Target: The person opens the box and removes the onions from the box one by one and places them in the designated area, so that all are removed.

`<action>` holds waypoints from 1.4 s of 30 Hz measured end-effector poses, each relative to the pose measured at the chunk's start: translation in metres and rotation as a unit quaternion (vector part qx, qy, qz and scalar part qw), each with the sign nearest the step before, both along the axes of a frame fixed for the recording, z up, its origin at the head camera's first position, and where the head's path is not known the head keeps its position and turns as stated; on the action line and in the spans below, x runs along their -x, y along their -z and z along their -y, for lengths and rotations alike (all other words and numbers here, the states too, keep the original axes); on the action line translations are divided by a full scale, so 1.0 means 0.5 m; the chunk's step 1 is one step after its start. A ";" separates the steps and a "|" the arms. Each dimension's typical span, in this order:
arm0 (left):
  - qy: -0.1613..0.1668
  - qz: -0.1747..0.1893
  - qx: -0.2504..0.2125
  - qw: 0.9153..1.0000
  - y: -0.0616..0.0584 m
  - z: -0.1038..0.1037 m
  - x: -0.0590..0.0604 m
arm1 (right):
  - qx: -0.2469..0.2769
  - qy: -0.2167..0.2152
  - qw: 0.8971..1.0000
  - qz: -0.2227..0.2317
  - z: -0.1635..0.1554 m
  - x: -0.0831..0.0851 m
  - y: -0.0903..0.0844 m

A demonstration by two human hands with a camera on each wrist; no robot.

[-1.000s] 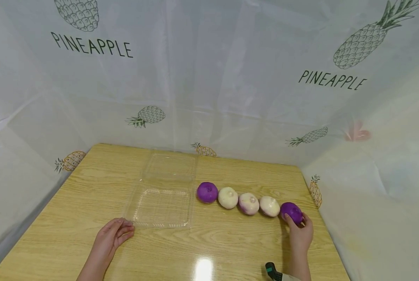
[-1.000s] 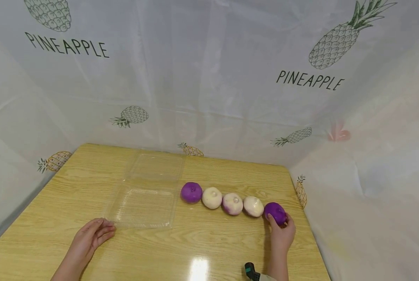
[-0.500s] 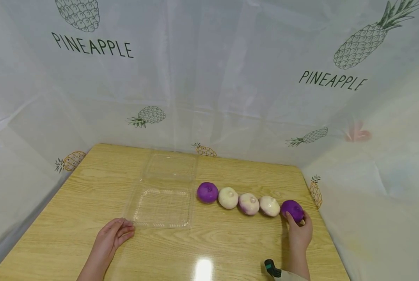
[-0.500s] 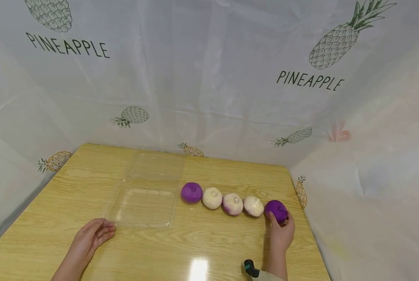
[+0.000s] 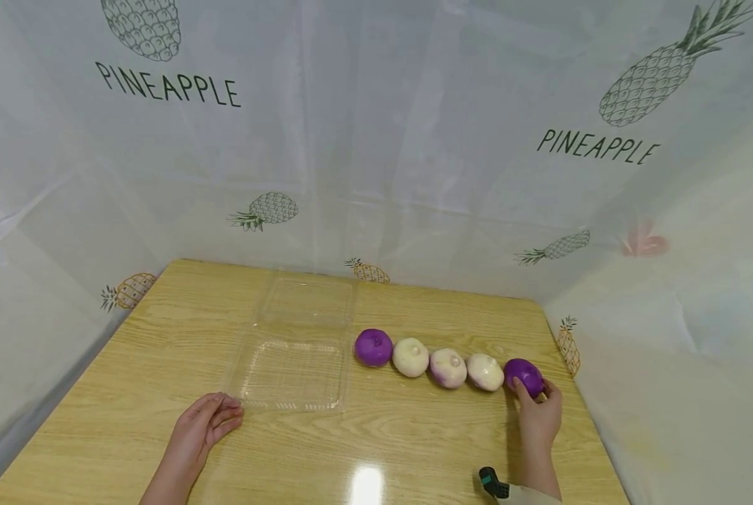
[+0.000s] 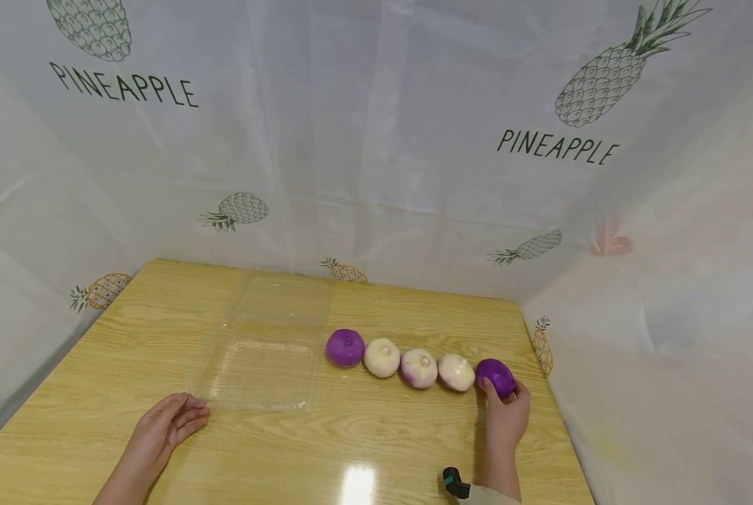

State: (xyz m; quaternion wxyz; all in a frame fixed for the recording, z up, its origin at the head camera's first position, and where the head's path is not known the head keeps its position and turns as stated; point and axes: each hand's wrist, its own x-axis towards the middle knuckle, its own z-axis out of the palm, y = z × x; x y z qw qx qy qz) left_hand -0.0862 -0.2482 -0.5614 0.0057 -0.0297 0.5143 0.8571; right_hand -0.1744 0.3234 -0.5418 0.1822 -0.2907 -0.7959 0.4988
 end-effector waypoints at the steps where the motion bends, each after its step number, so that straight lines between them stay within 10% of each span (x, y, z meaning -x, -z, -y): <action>1: 0.003 0.000 0.000 1.000 0.000 0.000 0.000 | -0.003 -0.003 1.000 0.002 0.000 0.001 -0.001; 10: 0.003 0.065 0.045 0.997 -0.020 0.000 -0.003 | -0.021 -0.035 0.999 -0.006 0.001 0.010 0.009; 25: -0.001 0.186 0.170 0.968 -0.054 -0.005 -0.003 | -0.035 -0.060 0.998 0.000 -0.006 -0.002 0.008; 33: 0.001 0.188 0.188 0.964 -0.065 0.022 -0.014 | -0.046 -0.065 0.997 0.008 -0.017 -0.015 -0.001; 42: 0.004 0.106 0.198 0.974 -0.089 0.062 -0.018 | -0.038 -0.087 0.995 0.012 -0.020 -0.030 -0.009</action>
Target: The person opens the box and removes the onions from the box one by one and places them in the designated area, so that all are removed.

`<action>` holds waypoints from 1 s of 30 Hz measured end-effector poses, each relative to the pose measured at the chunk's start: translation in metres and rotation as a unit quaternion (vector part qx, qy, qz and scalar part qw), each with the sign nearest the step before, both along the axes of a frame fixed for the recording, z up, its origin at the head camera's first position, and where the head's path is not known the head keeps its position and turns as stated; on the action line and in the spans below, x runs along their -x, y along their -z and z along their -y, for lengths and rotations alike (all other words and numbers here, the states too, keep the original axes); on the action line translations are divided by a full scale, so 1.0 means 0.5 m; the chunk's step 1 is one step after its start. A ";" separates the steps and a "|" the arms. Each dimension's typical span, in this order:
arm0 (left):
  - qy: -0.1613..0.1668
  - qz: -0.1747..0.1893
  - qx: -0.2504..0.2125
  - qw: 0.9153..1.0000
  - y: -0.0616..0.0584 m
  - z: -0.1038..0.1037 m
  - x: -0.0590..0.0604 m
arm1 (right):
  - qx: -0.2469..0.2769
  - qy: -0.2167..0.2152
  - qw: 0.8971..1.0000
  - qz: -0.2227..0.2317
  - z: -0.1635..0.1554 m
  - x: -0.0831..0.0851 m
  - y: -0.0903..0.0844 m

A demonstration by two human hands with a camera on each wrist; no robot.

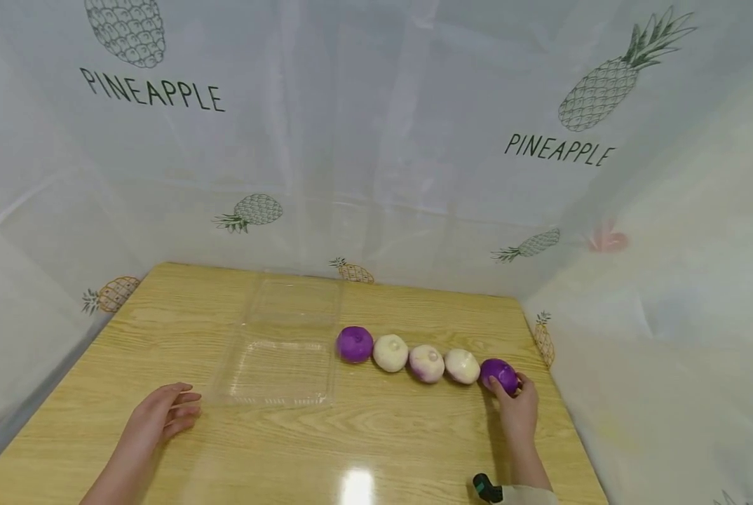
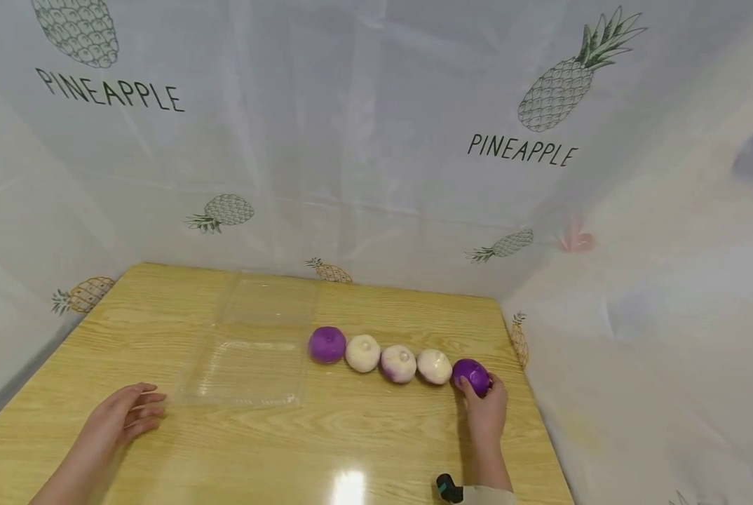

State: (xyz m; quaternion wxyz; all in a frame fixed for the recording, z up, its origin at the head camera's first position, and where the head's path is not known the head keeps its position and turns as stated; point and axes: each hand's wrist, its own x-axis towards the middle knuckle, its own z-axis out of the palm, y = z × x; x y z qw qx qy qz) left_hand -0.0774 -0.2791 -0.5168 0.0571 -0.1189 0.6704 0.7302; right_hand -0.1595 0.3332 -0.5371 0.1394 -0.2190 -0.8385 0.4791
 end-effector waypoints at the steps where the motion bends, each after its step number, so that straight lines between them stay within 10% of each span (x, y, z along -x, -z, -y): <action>1: -0.001 -0.002 -0.001 1.000 -0.002 0.004 0.002 | -0.001 -0.003 1.000 0.001 0.001 0.001 -0.001; 9: 0.006 -0.034 0.038 0.999 -0.024 0.025 0.021 | -0.028 -0.024 0.999 0.017 -0.005 0.008 0.002; 16: 0.027 -0.052 0.130 0.990 -0.063 0.034 0.052 | -0.163 -0.046 0.985 0.029 -0.017 0.005 -0.020; 23: 0.042 -0.104 0.256 0.960 -0.117 0.025 0.091 | -0.239 -0.084 0.967 0.008 -0.018 0.008 -0.079; 30: 0.062 -0.139 0.379 0.913 -0.165 0.004 0.122 | -0.284 -0.138 0.949 -0.010 -0.013 0.012 -0.128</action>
